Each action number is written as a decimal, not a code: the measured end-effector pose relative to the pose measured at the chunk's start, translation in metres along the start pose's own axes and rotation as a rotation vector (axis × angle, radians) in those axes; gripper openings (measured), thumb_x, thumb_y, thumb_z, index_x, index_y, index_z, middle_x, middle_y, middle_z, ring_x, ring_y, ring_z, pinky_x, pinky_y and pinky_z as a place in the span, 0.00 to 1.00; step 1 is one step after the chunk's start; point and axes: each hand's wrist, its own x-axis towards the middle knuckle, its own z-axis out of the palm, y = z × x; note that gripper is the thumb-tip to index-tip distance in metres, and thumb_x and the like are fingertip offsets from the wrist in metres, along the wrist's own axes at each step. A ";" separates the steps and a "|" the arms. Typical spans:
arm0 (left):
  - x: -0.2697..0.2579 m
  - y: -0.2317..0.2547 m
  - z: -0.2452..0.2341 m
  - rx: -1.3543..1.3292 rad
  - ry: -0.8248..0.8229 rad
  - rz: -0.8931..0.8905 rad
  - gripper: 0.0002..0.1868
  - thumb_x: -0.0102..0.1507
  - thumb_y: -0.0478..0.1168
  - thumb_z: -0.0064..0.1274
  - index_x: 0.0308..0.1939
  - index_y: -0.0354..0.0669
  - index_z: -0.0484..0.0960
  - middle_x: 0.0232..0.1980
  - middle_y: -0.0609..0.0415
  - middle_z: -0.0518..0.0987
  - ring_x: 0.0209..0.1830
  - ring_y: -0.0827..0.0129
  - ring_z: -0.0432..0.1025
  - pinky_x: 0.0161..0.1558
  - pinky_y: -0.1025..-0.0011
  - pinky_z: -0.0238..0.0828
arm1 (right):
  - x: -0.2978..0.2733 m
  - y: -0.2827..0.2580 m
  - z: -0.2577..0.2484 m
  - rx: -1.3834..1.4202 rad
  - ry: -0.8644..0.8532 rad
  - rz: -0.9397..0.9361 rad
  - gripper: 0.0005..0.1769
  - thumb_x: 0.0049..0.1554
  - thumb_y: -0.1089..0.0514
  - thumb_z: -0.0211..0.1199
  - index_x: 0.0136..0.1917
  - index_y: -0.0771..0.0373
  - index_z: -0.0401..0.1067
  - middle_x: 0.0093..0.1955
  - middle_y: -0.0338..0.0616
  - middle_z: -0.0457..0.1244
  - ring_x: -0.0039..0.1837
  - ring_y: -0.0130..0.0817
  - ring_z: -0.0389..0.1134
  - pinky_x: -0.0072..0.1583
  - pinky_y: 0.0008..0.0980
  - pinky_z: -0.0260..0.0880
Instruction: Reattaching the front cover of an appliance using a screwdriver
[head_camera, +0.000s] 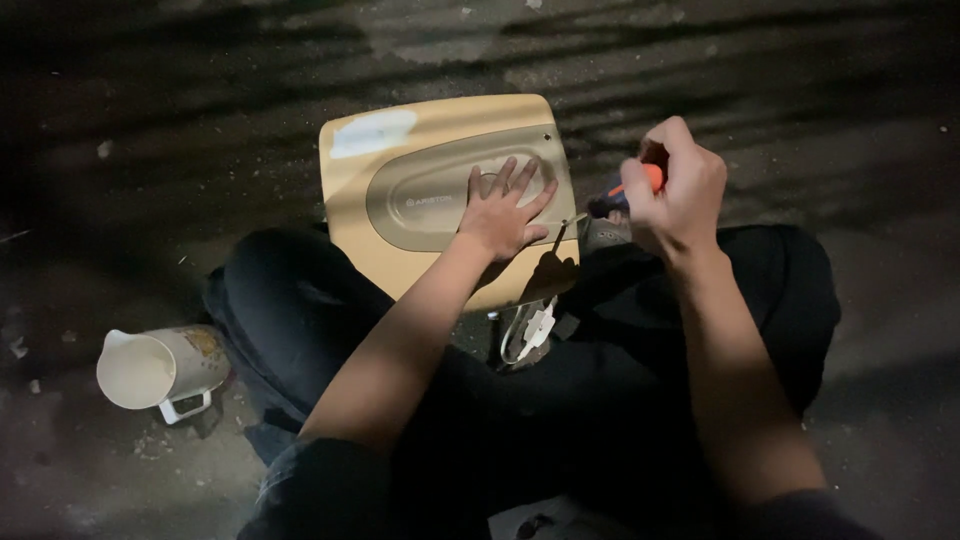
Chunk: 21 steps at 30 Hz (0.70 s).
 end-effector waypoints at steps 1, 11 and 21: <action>-0.001 0.000 0.000 -0.006 0.001 0.003 0.35 0.72 0.70 0.20 0.82 0.78 0.34 0.87 0.56 0.29 0.86 0.51 0.28 0.74 0.29 0.28 | -0.001 0.001 -0.001 0.033 -0.023 -0.011 0.07 0.58 0.57 0.63 0.46 0.60 0.69 0.29 0.49 0.60 0.33 0.50 0.63 0.40 0.42 0.62; -0.002 0.000 -0.007 -0.004 -0.029 0.004 0.36 0.72 0.70 0.20 0.82 0.77 0.33 0.87 0.57 0.30 0.86 0.51 0.27 0.75 0.30 0.28 | 0.006 -0.009 -0.009 0.048 0.023 -0.125 0.08 0.66 0.62 0.70 0.48 0.70 0.81 0.36 0.57 0.67 0.37 0.52 0.68 0.41 0.39 0.66; -0.001 0.001 -0.003 0.000 0.001 -0.007 0.35 0.72 0.70 0.20 0.82 0.77 0.36 0.87 0.57 0.32 0.86 0.51 0.30 0.75 0.31 0.31 | -0.001 0.005 -0.028 0.139 -0.057 -0.008 0.13 0.59 0.59 0.76 0.51 0.71 0.80 0.25 0.52 0.54 0.35 0.36 0.60 0.40 0.33 0.59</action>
